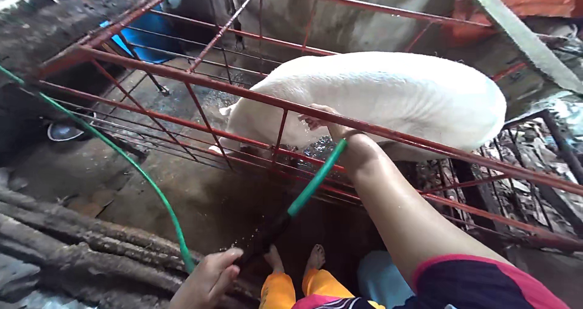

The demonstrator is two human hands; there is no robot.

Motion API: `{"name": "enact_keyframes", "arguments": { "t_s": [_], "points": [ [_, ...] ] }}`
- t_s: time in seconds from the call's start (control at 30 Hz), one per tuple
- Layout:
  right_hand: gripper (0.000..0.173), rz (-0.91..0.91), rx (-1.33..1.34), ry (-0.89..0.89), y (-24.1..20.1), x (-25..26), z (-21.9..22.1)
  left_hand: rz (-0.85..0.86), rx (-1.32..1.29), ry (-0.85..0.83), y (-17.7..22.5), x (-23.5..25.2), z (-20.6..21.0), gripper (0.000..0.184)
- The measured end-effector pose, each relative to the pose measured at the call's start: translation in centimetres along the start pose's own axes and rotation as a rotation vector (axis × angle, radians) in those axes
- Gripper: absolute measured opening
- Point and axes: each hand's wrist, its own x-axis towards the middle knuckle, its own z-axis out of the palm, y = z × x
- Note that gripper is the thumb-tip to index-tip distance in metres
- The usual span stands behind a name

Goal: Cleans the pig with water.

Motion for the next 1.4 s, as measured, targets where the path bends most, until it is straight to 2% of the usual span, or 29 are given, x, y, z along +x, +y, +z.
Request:
{"name": "enact_keyframes", "arguments": {
  "t_s": [0.03, 0.1, 0.13, 0.2, 0.23, 0.27, 0.33, 0.4, 0.47, 0.53, 0.6, 0.67, 0.7, 0.77, 0.93, 1.1, 1.17, 1.4],
  "points": [
    [0.023, -0.112, -0.063, 0.099, -1.2, -3.7, 1.8, 0.031, -0.057, -0.027, 0.4, -1.0, -1.0, 0.071],
    [0.026, -0.157, -0.204, 0.316, -5.3, -11.4, 6.3, 0.072, -0.155, -0.088, 1.0, -2.3, -2.4, 0.068],
    [0.028, -0.166, -0.225, 0.37, -5.9, -12.2, 7.1, 0.071, -0.169, -0.096, 0.9, -2.7, -2.7, 0.069],
    [0.036, -0.192, -0.159, 0.349, -4.2, -8.3, 6.0, 0.002, -0.101, -0.044, -0.7, -3.1, -2.2, 0.072],
    [0.038, -0.127, -0.161, 0.3, -3.3, -6.0, 5.1, -0.057, -0.044, 0.004, -2.2, -3.0, -1.5, 0.073],
    [0.037, 0.013, -0.159, 0.255, -2.5, -3.2, 4.2, -0.125, 0.005, 0.048, -3.4, -2.6, -0.7, 0.073],
    [0.039, 0.25, -0.017, 0.238, -0.4, 1.2, 3.7, -0.301, 0.044, 0.039, -4.6, -0.7, 0.5, 0.058],
    [0.048, 0.336, 0.213, 0.22, 0.0, 0.5, 5.4, -0.463, 0.024, -0.001, -4.7, 1.7, 1.5, 0.045],
    [0.053, 0.303, 0.387, 0.291, 0.5, -1.7, 7.9, -0.548, -0.006, -0.035, -4.6, 3.6, 2.7, 0.041],
    [0.046, 0.282, 0.464, 0.389, 1.2, -3.2, 10.2, -0.573, -0.019, -0.07, -4.2, 4.7, 4.1, 0.041],
    [0.04, 0.264, 0.347, 0.547, 2.2, -3.8, 11.6, -0.58, -0.016, -0.075, -3.3, 5.0, 5.3, 0.041],
    [0.037, 0.26, 0.001, 0.662, 3.3, -4.0, 11.8, -0.561, 0.011, -0.059, -2.1, 4.9, 6.6, 0.04],
    [0.038, 0.276, -0.134, 0.66, 4.0, -4.0, 11.6, -0.547, 0.027, -0.054, -1.5, 4.8, 7.4, 0.04],
    [0.039, 0.295, -0.137, 0.627, 5.1, -4.2, 11.3, -0.509, 0.054, -0.031, -0.3, 4.5, 8.9, 0.041],
    [0.04, 0.186, 0.442, 0.731, 3.4, -7.6, 11.8, -0.517, 0.073, -0.013, 2.8, 4.2, 12.2, 0.041],
    [0.031, -0.032, 0.618, 0.573, 2.4, -11.5, 11.4, -0.545, 0.107, 0.031, 5.1, 2.7, 14.6, 0.041],
    [0.027, 0.017, 0.681, 0.54, 2.9, -11.7, 11.4, -0.548, 0.124, 0.044, 6.2, 2.3, 15.4, 0.04],
    [0.029, 0.25, 0.72, 0.482, 6.0, -12.1, 12.9, -0.601, 0.197, 0.014, 8.6, 0.9, 16.7, 0.042]
  ]
}}
